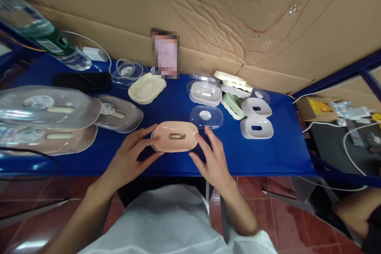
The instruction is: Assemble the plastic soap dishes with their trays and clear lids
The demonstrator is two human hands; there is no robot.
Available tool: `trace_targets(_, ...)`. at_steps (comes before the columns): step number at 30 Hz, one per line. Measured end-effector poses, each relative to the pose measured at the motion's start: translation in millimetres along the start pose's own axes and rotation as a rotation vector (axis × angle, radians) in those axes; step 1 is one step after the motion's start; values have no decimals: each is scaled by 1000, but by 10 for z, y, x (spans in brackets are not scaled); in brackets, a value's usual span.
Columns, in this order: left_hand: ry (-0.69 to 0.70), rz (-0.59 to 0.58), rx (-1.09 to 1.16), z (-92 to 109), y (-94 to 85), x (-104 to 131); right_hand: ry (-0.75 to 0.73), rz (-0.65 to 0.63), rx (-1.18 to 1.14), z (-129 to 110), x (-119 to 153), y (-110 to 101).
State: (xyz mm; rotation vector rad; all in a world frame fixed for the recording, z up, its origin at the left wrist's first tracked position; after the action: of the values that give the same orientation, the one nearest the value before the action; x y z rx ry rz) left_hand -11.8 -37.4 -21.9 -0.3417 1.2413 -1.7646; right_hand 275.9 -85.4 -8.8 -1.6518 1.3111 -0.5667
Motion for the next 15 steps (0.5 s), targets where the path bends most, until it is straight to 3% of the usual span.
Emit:
trace_targets(7,-55,-38,25,25,-1,38,-157,-240,123,-12,-205,44)
trace_targets(11,-139,-36,108,-14,-23,182,-198,-258,115,-53,-255,98)
trace_targets(15,-129,-38,119,-84,-13,252,-233,-270,125,-104,-270,156)
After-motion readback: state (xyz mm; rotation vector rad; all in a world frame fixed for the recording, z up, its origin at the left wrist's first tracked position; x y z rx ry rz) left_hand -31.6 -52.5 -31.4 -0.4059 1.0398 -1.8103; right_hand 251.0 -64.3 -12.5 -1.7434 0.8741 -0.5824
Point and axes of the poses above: each hand's wrist, its own x-axis away from the middle knuckle, its own y-axis out of the palm, z = x × y, the point moved 1 cm from there along -x, towards the middle knuckle, and after that the axes turned 12 degrees about -z, right-handed, at the moved point
